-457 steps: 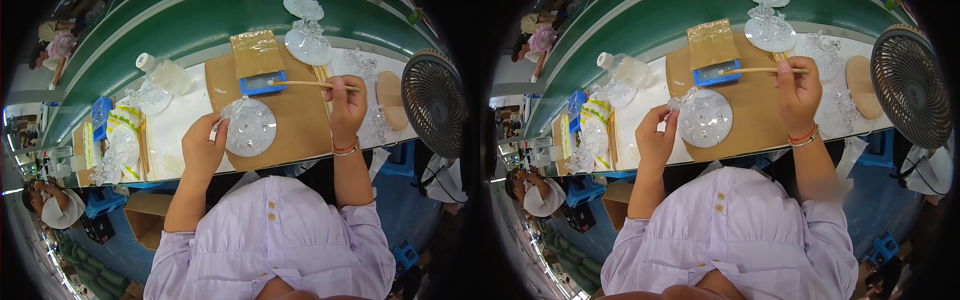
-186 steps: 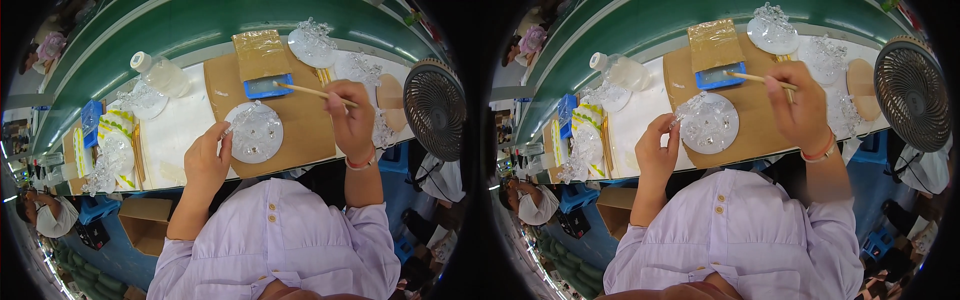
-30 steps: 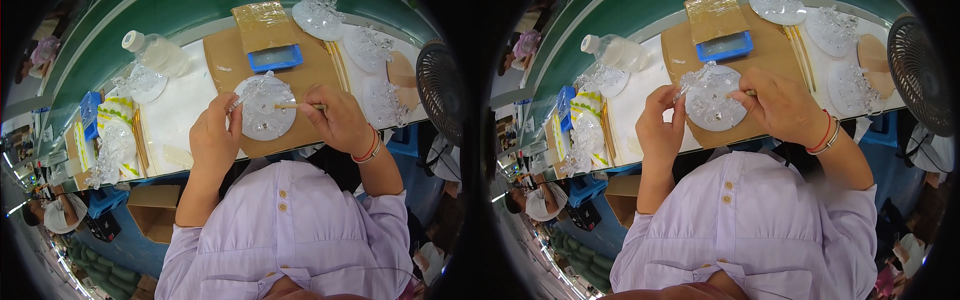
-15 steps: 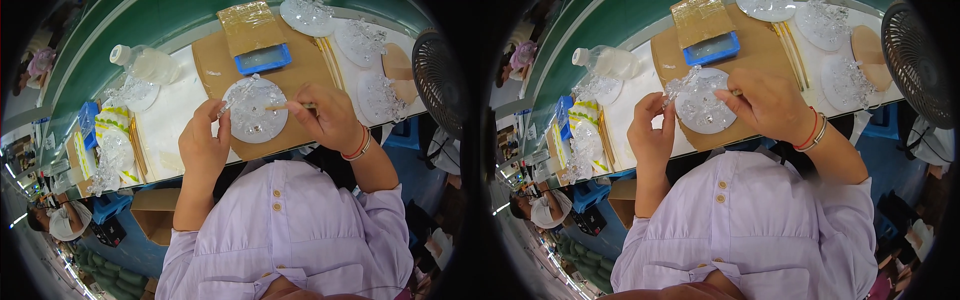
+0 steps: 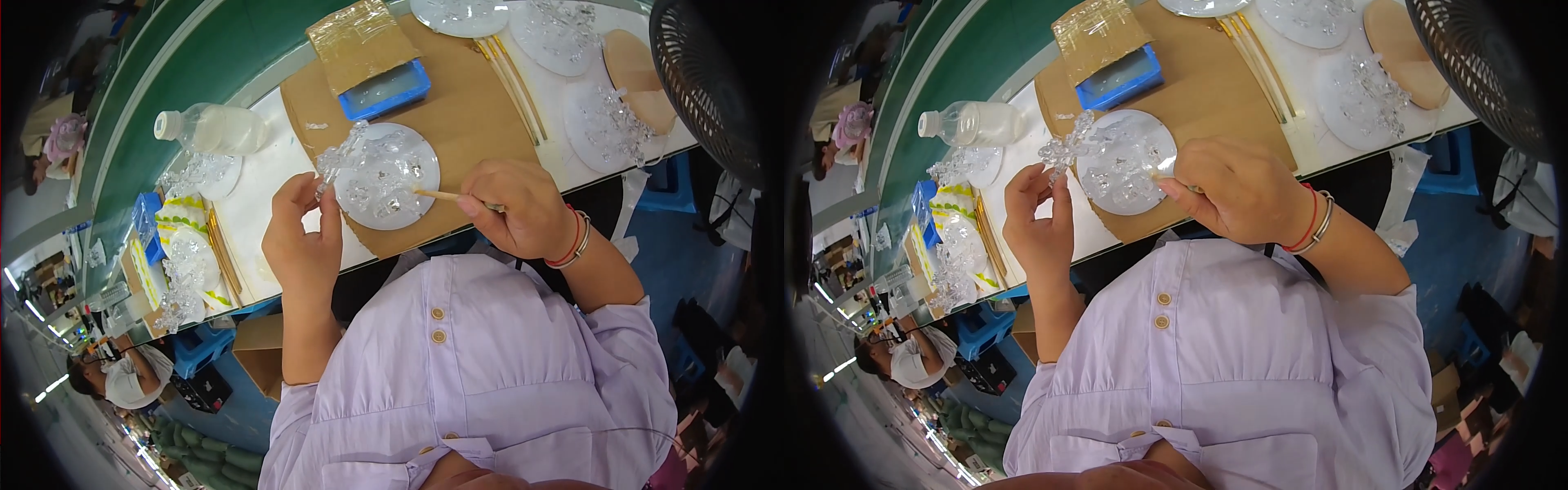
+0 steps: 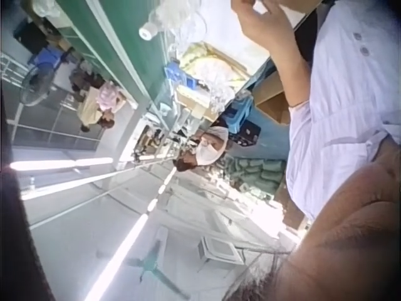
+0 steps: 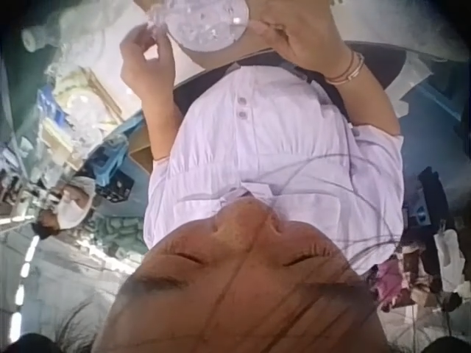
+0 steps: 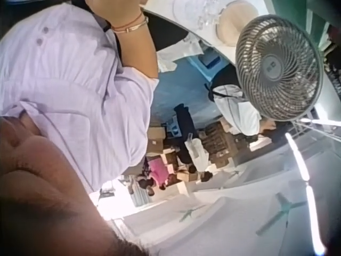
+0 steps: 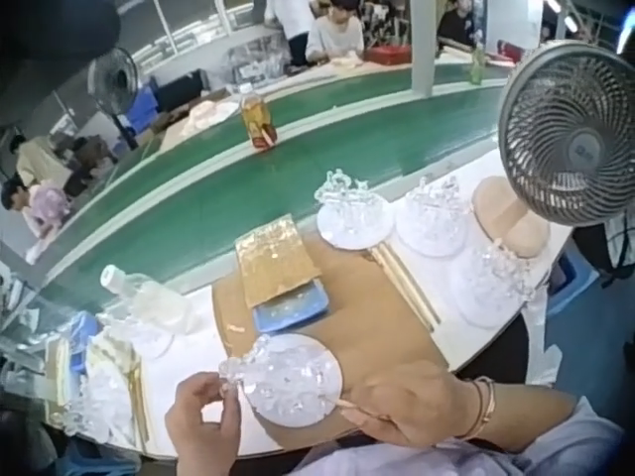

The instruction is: Assembling decorative light fixture components by applying adhesive with a small stick.

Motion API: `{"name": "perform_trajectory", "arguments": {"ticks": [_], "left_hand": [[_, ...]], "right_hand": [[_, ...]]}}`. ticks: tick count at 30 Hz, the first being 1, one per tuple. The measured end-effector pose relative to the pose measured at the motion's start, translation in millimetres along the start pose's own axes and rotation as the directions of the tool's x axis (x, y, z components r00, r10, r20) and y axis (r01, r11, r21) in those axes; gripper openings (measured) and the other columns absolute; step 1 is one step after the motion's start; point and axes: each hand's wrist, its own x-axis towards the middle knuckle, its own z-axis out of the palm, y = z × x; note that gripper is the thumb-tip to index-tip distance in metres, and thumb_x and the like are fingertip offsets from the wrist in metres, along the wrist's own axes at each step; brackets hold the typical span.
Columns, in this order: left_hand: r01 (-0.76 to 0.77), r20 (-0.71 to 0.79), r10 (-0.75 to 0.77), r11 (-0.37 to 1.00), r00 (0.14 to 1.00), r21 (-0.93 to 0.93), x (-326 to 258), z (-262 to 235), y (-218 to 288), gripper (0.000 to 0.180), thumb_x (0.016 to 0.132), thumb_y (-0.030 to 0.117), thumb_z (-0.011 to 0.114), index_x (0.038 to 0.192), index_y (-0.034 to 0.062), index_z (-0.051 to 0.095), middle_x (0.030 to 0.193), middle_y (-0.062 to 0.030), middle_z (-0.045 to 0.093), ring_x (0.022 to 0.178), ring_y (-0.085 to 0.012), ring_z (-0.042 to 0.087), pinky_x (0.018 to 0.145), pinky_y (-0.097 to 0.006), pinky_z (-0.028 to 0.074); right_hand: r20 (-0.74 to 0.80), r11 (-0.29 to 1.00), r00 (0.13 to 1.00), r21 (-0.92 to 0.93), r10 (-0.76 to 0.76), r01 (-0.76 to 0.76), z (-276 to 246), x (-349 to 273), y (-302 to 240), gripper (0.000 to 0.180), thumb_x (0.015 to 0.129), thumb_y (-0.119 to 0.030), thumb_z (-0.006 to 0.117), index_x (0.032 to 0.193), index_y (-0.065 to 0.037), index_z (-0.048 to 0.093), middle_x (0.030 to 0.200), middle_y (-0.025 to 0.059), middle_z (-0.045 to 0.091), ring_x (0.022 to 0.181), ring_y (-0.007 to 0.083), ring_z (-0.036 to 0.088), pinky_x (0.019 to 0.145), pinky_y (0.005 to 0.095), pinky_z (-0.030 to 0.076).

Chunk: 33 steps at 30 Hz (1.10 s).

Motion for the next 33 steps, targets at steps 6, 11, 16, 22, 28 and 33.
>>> {"name": "perform_trajectory", "arguments": {"ticks": [6,11,16,22,28,33], "left_hand": [[0.026,-0.005,-0.026,0.999,1.000,0.033,-6.3,-5.8,5.1,0.033,0.082,0.003,0.071,0.111,0.0026,0.056,0.086,-0.0105,0.070,0.074,-0.0182,0.070,0.066,-0.028,0.053],[0.190,0.147,-0.187,0.982,0.971,-0.010,-15.5,-25.6,18.0,0.045,0.081,0.005,0.071,0.122,0.0035,0.053,0.084,-0.0102,0.067,0.067,-0.0175,0.064,0.065,-0.029,0.052],[0.036,0.180,-0.056,0.993,0.982,0.111,-6.1,-32.5,27.0,0.057,0.080,0.006,0.073,0.131,0.0048,0.050,0.095,-0.0120,0.066,0.073,-0.0190,0.061,0.068,-0.029,0.052],[-0.069,0.189,0.056,0.996,0.980,0.061,-2.5,-30.7,32.1,0.048,0.081,0.004,0.072,0.126,0.0033,0.056,0.102,-0.0134,0.066,0.078,-0.0215,0.063,0.070,-0.030,0.052],[-0.031,0.150,0.016,0.994,0.989,0.102,-8.0,-26.1,24.9,0.039,0.084,0.001,0.068,0.122,0.0011,0.059,0.102,-0.0149,0.068,0.079,-0.0234,0.068,0.068,-0.031,0.054],[-0.034,0.074,0.033,0.999,0.997,0.019,-11.8,-19.5,20.9,0.044,0.083,0.000,0.068,0.125,-0.0005,0.054,0.099,-0.0158,0.069,0.081,-0.0234,0.070,0.070,-0.031,0.055]], "right_hand": [[-0.074,0.996,0.994,0.049,0.080,-0.077,0.1,-11.1,6.3,0.012,0.088,-0.001,0.063,0.086,-0.001,0.051,0.072,0.0112,0.061,0.059,0.0250,0.059,0.051,0.0310,0.045],[-0.114,0.973,0.967,0.075,0.226,-0.219,-4.3,-20.4,10.8,0.013,0.091,-0.005,0.063,0.086,-0.001,0.052,0.071,0.0108,0.061,0.060,0.0208,0.060,0.052,0.0293,0.045],[-0.146,0.893,0.894,0.231,0.424,-0.386,-1.2,-22.7,18.8,0.014,0.094,-0.011,0.061,0.087,-0.002,0.053,0.070,0.0066,0.062,0.054,0.0099,0.059,0.048,0.0214,0.046],[-0.145,0.859,0.873,0.313,0.465,-0.405,1.7,-18.6,21.8,0.014,0.095,-0.011,0.059,0.087,-0.002,0.053,0.063,0.0041,0.059,0.052,0.0069,0.058,0.046,0.0199,0.045],[-0.123,0.844,0.849,0.248,0.514,-0.475,-3.6,-21.8,23.1,0.013,0.096,-0.009,0.058,0.087,-0.002,0.053,0.070,0.0053,0.061,0.055,0.0057,0.057,0.048,0.0191,0.044],[-0.126,0.909,0.918,0.241,0.376,-0.340,-1.2,-19.7,20.4,0.011,0.094,-0.006,0.059,0.086,-0.002,0.052,0.073,0.0080,0.061,0.056,0.0096,0.057,0.049,0.0237,0.044]]}}
